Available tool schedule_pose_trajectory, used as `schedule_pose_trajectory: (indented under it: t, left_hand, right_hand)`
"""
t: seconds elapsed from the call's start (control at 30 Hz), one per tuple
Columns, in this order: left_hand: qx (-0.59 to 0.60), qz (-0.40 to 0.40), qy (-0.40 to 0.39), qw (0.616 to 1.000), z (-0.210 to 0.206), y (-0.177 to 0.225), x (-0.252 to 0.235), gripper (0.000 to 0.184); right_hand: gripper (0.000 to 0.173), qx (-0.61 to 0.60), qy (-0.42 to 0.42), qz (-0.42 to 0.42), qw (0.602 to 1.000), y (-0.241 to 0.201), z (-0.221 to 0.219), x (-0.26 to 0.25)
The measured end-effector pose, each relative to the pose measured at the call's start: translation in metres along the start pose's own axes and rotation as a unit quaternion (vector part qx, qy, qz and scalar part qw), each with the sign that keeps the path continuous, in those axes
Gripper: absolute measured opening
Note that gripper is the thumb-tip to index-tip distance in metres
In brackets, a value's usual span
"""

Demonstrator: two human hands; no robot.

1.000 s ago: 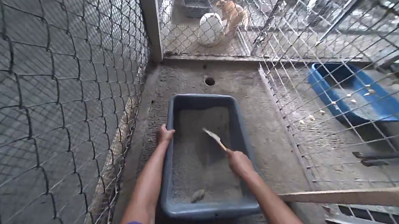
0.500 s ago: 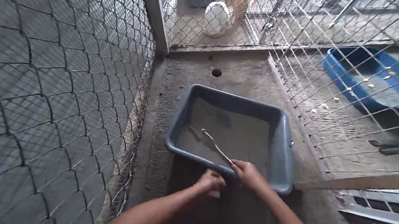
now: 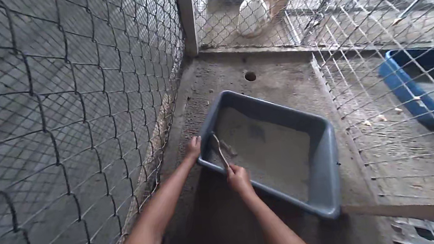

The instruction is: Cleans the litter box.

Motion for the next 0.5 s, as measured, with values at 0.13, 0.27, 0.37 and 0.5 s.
schedule_pose_trajectory:
  t: [0.13,0.27,0.37,0.5]
  left_hand:
    - [0.03,0.005,0.06,0.998,-0.004,-0.017,0.016,0.044]
    - [0.074,0.051,0.123,0.988,-0.008,-0.037,0.071,0.043]
    - [0.151,0.081,0.166,0.971,-0.016,-0.045,0.108,0.04]
    - [0.219,0.117,0.207,0.947,-0.022,-0.048,0.124,0.039]
  right_hand:
    - [0.035,0.026,0.026,-0.003,0.999,-0.016,0.007,-0.032]
    - [0.036,0.198,-0.02,0.003,0.98,-0.024,0.039,-0.005]
    - [0.038,0.355,-0.086,-0.023,0.931,-0.034,0.056,0.073]
    - [0.044,0.454,-0.148,-0.031,0.878,-0.017,0.047,0.125]
Point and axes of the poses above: each hand's wrist, its own x-axis away from the middle knuckle, its own z-axis out of the back of the hand, y = z × x, the point moved 1 cm from there along -x, towards the middle knuckle, and after that the axes turned 2 degrees about x, right-handed, at the moved point
